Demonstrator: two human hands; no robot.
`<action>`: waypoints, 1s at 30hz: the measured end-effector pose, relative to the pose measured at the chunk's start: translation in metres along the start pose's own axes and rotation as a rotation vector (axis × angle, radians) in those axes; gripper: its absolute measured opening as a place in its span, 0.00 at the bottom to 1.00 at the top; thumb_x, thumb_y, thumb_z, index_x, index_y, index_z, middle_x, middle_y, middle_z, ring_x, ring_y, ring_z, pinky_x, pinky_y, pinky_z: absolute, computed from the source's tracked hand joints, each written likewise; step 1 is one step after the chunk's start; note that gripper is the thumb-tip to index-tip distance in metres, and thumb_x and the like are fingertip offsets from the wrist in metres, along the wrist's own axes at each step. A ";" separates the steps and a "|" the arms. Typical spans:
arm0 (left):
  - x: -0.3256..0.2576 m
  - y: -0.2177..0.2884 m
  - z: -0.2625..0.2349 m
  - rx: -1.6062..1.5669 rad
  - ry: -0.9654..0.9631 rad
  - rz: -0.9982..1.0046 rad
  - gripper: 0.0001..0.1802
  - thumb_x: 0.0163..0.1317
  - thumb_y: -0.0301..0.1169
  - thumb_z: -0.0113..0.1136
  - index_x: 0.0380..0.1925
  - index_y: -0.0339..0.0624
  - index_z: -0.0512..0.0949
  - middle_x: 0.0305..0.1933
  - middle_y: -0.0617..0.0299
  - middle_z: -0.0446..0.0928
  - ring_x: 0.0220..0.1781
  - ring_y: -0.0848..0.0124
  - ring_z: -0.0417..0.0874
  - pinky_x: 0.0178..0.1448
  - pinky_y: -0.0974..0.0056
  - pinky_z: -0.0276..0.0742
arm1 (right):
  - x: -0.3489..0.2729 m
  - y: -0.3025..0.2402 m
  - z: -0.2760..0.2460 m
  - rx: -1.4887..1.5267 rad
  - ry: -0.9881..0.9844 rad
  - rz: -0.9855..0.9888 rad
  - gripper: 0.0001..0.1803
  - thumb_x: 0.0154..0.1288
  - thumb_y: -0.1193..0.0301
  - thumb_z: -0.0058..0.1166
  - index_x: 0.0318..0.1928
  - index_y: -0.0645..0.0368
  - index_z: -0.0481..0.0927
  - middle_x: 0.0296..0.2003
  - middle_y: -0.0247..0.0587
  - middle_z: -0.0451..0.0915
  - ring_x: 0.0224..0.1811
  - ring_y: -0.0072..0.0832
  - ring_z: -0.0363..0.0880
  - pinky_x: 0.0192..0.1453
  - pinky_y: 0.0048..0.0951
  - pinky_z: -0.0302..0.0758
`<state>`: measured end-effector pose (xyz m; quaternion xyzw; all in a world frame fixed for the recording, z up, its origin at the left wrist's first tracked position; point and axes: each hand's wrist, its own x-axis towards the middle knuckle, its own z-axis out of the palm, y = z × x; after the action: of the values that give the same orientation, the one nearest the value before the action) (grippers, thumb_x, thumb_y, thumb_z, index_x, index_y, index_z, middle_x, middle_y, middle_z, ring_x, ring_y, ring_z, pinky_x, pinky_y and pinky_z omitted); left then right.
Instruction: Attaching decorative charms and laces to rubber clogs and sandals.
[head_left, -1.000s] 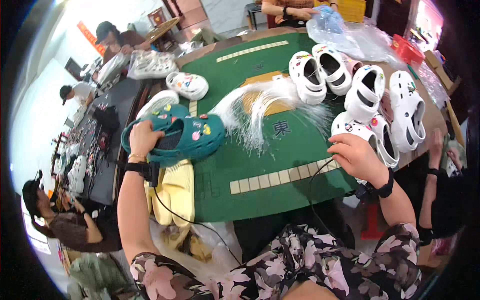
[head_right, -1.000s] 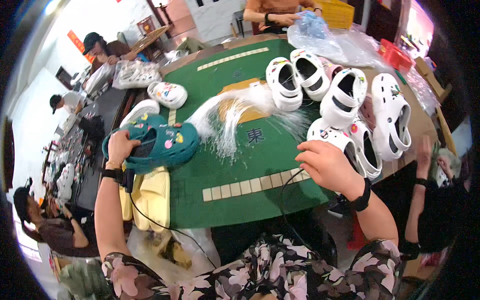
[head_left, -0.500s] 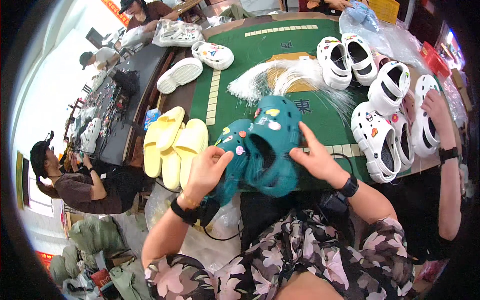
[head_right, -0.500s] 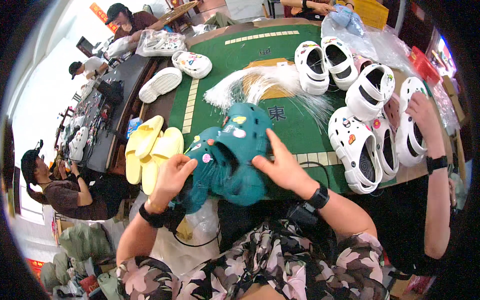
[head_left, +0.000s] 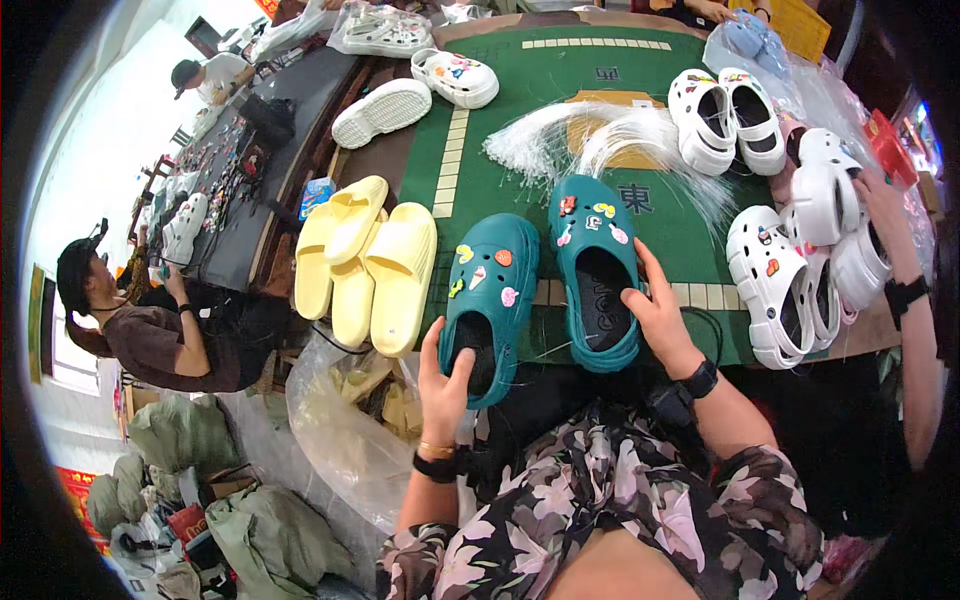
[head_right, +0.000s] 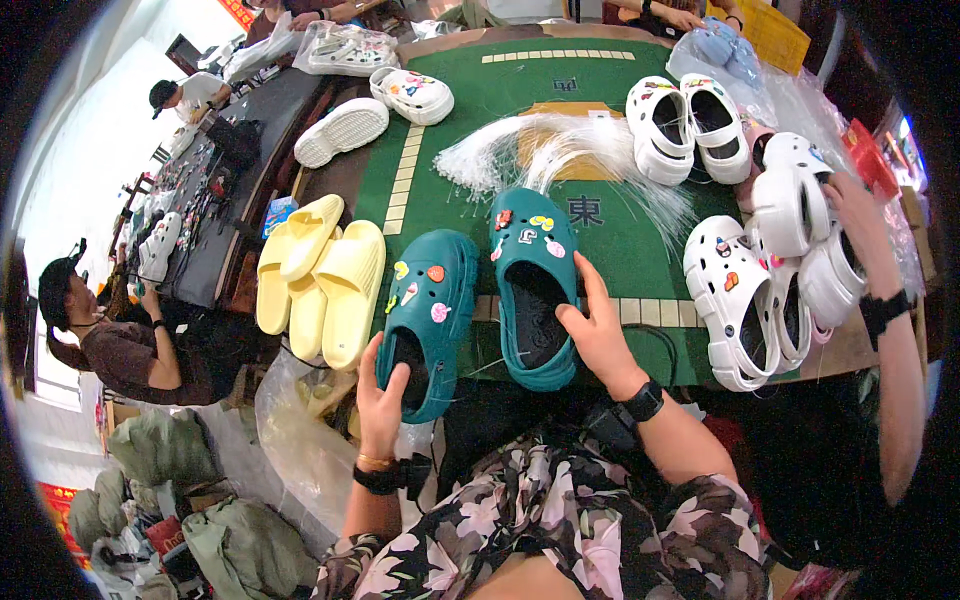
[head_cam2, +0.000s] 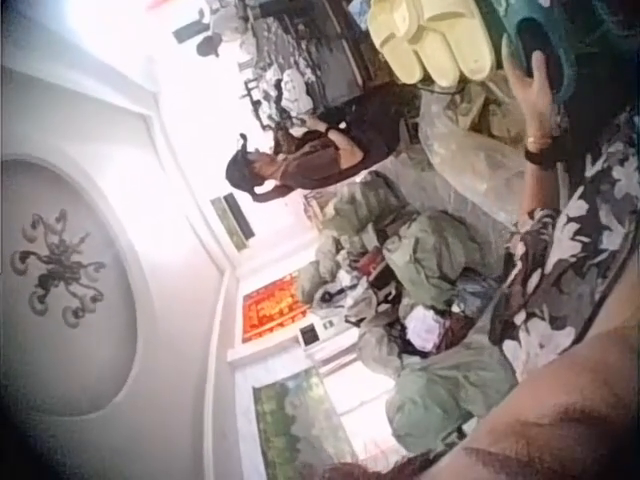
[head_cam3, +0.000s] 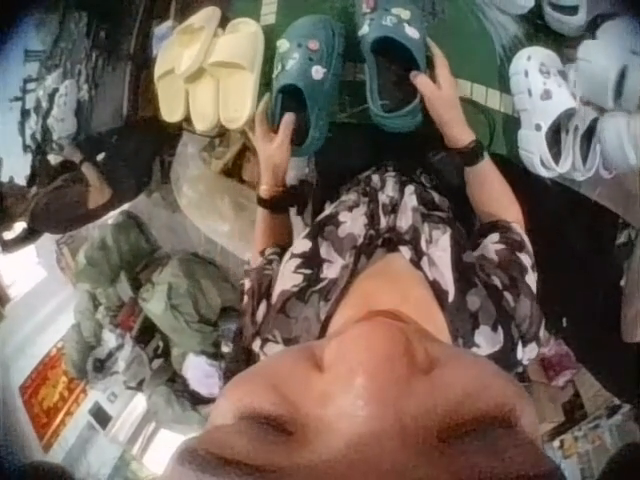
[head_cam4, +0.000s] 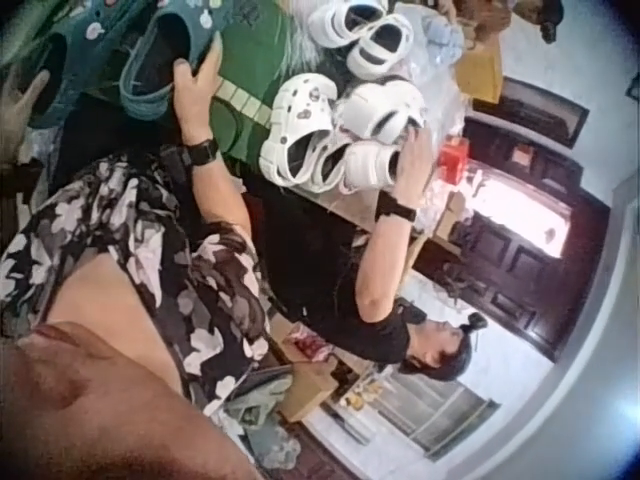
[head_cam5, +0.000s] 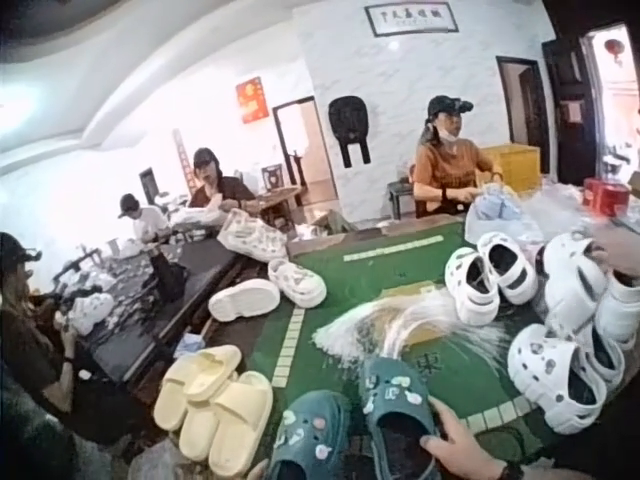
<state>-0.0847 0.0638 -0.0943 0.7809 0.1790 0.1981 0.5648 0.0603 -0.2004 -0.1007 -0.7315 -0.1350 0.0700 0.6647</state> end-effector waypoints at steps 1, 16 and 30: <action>-0.003 0.004 0.005 -0.155 0.060 -0.103 0.26 0.65 0.26 0.55 0.62 0.33 0.66 0.61 0.52 0.70 0.60 0.67 0.71 0.65 0.65 0.64 | 0.000 0.005 0.002 0.056 0.027 -0.031 0.38 0.58 0.74 0.49 0.70 0.65 0.55 0.66 0.51 0.61 0.69 0.35 0.59 0.71 0.32 0.55; -0.006 0.003 0.039 -0.522 0.294 -0.236 0.22 0.67 0.25 0.51 0.61 0.34 0.65 0.59 0.55 0.68 0.60 0.68 0.69 0.65 0.65 0.64 | -0.008 0.012 0.014 0.296 0.039 0.010 0.37 0.57 0.76 0.46 0.69 0.66 0.58 0.65 0.48 0.62 0.67 0.34 0.61 0.71 0.31 0.54; 0.002 0.009 0.031 -0.565 0.138 -0.317 0.33 0.57 0.19 0.55 0.65 0.35 0.61 0.64 0.53 0.64 0.61 0.67 0.69 0.64 0.66 0.66 | -0.005 0.000 0.002 0.317 0.012 0.093 0.36 0.58 0.76 0.46 0.69 0.65 0.58 0.64 0.44 0.64 0.65 0.32 0.63 0.70 0.30 0.57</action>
<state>-0.0667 0.0368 -0.0941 0.5403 0.2743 0.2021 0.7694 0.0548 -0.2004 -0.1010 -0.6235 -0.0841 0.1167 0.7685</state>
